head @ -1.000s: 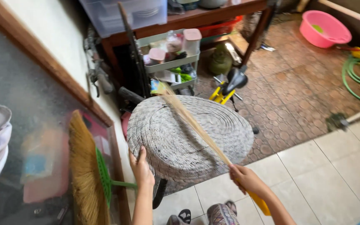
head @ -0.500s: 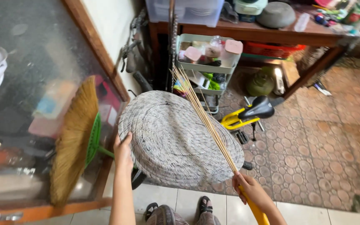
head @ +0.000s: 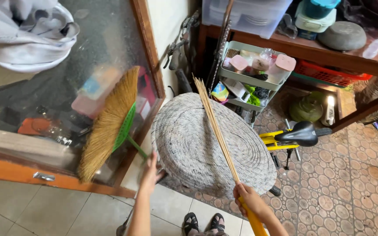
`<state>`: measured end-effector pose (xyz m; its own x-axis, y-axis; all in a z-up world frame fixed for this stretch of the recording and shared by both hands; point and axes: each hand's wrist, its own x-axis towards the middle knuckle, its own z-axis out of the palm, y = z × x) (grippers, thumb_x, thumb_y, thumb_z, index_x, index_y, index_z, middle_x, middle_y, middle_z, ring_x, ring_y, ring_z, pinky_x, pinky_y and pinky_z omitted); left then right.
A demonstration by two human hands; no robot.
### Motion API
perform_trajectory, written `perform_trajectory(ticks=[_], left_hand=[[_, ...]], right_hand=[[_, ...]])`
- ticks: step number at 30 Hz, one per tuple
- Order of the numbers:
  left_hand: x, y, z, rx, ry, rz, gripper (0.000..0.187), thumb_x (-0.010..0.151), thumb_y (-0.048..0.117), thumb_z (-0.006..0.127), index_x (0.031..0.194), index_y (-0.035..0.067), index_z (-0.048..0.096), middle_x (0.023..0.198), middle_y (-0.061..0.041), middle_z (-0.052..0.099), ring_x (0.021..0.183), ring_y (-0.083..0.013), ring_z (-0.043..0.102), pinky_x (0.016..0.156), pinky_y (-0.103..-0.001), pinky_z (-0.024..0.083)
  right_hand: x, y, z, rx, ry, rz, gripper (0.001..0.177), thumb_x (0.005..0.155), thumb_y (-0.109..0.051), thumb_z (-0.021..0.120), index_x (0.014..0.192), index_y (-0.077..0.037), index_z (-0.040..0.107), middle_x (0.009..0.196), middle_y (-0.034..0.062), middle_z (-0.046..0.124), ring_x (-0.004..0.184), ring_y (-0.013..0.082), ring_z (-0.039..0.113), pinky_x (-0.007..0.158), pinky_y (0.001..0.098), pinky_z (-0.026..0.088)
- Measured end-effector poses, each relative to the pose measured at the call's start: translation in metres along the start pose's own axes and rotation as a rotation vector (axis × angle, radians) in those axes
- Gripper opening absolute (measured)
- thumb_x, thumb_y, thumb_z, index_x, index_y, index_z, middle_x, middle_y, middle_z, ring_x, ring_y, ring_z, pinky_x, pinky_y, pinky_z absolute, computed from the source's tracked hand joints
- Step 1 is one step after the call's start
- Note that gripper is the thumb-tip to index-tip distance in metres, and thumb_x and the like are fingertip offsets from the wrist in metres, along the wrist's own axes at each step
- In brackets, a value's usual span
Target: The person is using a broom to hit a rug to remove dust from it.
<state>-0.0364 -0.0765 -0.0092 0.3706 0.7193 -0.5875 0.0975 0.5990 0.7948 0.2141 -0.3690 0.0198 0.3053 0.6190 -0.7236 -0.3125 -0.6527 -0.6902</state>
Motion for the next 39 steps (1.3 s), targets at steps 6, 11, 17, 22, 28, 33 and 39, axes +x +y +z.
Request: perform_trajectory(ticks=[6, 11, 17, 22, 28, 33, 39], left_hand=[[-0.022, -0.144, 0.035, -0.070, -0.148, -0.089, 0.089, 0.084, 0.070, 0.056, 0.157, 0.023, 0.035, 0.148, -0.003, 0.058, 0.130, -0.0216, 0.057, 0.095, -0.037, 0.052], [-0.030, -0.157, 0.069, 0.017, -0.228, -0.068, 0.089, 0.080, 0.059, 0.078, 0.147, 0.010, 0.045, 0.136, -0.010, 0.059, 0.117, -0.0214, 0.055, 0.095, -0.036, 0.043], [-0.055, -0.094, 0.110, 0.005, -0.145, 0.107, 0.090, 0.070, 0.059, 0.081, 0.138, 0.009, 0.048, 0.128, -0.008, 0.065, 0.124, -0.0195, 0.059, 0.113, -0.037, 0.039], [-0.044, -0.058, 0.156, -0.153, 0.155, 0.103, 0.083, 0.075, 0.055, 0.079, 0.134, 0.000, 0.059, 0.129, -0.016, 0.068, 0.122, -0.0274, 0.060, 0.109, -0.046, 0.040], [-0.026, 0.022, 0.244, -0.376, 0.048, 0.461, 0.083, 0.083, 0.032, 0.077, 0.151, 0.003, 0.040, 0.147, -0.014, 0.056, 0.136, -0.0277, 0.052, 0.116, -0.043, 0.035], [-0.037, 0.104, 0.279, -0.489, -0.048, 0.682, 0.088, 0.082, 0.036, 0.079, 0.151, 0.003, 0.036, 0.149, -0.013, 0.053, 0.140, -0.0277, 0.046, 0.119, -0.043, 0.033], [-0.073, 0.124, 0.203, -0.710, 0.001, 0.840, 0.089, 0.080, 0.039, 0.081, 0.148, -0.004, 0.041, 0.149, -0.018, 0.053, 0.140, -0.0291, 0.049, 0.118, -0.044, 0.037]], right_hand=[[0.011, 0.007, 0.009, 0.019, -0.037, 0.030, 0.054, 0.101, -0.056, 0.039, 0.088, -0.005, 0.050, 0.057, 0.0068, 0.049, 0.036, 0.0173, 0.045, 0.037, 0.0335, 0.041], [0.008, -0.005, 0.007, -0.025, -0.041, 0.036, 0.054, 0.102, -0.056, 0.039, 0.089, -0.005, 0.050, 0.058, 0.0065, 0.048, 0.037, 0.0173, 0.045, 0.038, 0.0335, 0.042], [0.011, -0.004, -0.004, -0.020, -0.112, 0.025, 0.052, 0.102, -0.055, 0.039, 0.090, -0.005, 0.049, 0.059, 0.0079, 0.049, 0.037, 0.0187, 0.046, 0.038, 0.0347, 0.042], [0.005, -0.015, -0.040, -0.007, -0.149, -0.009, 0.050, 0.101, -0.053, 0.040, 0.090, -0.006, 0.049, 0.059, 0.0088, 0.050, 0.037, 0.0195, 0.045, 0.037, 0.0346, 0.040], [0.014, 0.008, -0.130, 0.087, -0.135, -0.058, 0.048, 0.101, -0.051, 0.044, 0.087, -0.006, 0.051, 0.057, 0.0077, 0.046, 0.037, 0.0187, 0.041, 0.036, 0.0328, 0.035], [0.003, 0.010, -0.189, 0.203, -0.057, -0.174, 0.045, 0.102, -0.047, 0.046, 0.083, -0.007, 0.050, 0.058, 0.0034, 0.041, 0.040, 0.0142, 0.037, 0.036, 0.0309, 0.032], [-0.012, -0.022, -0.202, 0.110, -0.073, -0.230, 0.046, 0.102, -0.046, 0.044, 0.084, -0.005, 0.050, 0.060, 0.0049, 0.044, 0.041, 0.0148, 0.040, 0.037, 0.0314, 0.035]])
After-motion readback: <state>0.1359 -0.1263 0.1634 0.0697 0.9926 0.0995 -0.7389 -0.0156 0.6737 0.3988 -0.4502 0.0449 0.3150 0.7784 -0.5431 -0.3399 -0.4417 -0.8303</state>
